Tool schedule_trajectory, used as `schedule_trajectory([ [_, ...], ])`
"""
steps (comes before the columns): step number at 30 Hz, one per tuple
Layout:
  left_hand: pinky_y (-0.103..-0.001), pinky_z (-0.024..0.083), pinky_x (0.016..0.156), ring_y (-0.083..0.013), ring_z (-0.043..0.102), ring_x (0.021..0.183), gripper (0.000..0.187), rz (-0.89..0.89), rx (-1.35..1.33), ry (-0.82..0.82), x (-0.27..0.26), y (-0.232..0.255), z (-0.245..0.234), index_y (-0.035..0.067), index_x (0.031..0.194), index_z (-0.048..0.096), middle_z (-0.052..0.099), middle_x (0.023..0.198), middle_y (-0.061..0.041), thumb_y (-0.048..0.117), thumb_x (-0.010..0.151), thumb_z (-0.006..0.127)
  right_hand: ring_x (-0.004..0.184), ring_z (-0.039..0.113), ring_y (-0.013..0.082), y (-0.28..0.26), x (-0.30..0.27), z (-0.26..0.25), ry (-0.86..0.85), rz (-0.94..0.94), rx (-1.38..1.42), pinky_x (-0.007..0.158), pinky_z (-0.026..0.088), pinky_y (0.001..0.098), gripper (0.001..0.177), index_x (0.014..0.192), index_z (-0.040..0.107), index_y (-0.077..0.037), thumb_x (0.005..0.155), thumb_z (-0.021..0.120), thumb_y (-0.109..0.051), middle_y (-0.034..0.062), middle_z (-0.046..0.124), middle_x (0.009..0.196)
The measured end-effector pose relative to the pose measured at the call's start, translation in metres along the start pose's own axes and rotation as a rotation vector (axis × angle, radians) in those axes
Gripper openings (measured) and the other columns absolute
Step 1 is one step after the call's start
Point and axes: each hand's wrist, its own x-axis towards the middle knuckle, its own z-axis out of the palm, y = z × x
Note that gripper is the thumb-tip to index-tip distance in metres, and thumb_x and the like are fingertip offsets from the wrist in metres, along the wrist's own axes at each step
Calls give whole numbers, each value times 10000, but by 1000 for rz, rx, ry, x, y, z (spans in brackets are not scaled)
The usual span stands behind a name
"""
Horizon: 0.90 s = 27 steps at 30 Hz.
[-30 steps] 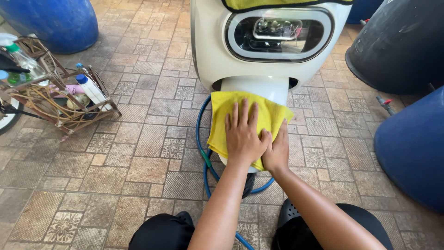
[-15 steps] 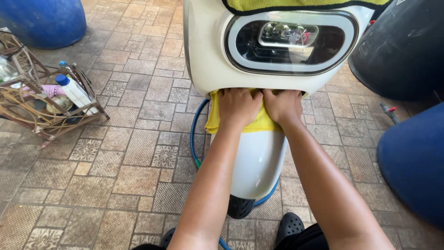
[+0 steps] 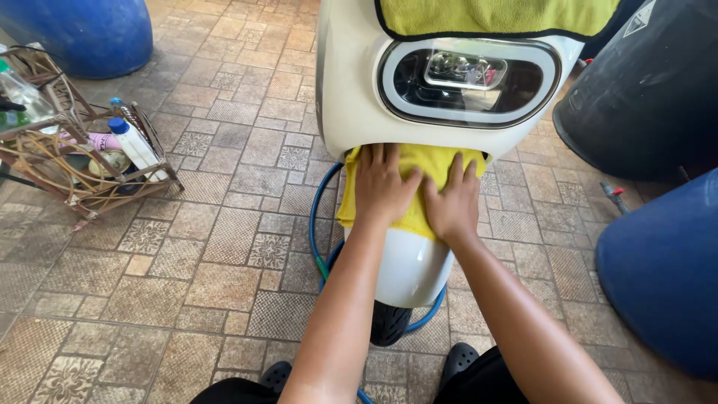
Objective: Wiping the front fender of a white electric scooter with a yellow microfiber cloth
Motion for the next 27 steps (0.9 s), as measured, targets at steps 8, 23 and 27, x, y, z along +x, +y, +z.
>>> schedule_trajectory([
  [8, -600, 196, 1211, -464, 151, 1535, 770, 124, -339, 96, -55, -43, 33, 58, 1571, 346, 209, 1675, -228, 384, 892, 508, 1478, 179, 590, 36, -90, 38, 92, -147, -28, 1190, 239, 648, 895, 1633, 166, -24, 929, 535, -434, 392, 136, 1609],
  [23, -627, 253, 1177, -489, 248, 1495, 844, -122, -535, 22, 26, -65, 39, 75, 1577, 329, 239, 1607, -317, 591, 929, 492, 1480, 197, 542, -22, 36, 10, -15, -63, -307, 1104, 327, 697, 1041, 1602, 320, -98, 791, 623, -677, 325, 262, 1581],
  [27, -600, 272, 1176, -471, 274, 1494, 869, -142, -617, 22, 38, -76, 51, 77, 1579, 335, 255, 1607, -295, 618, 926, 520, 1465, 211, 512, -26, 46, 13, -22, -61, -389, 1065, 334, 716, 956, 1534, 409, -66, 823, 568, -685, 307, 351, 1531],
])
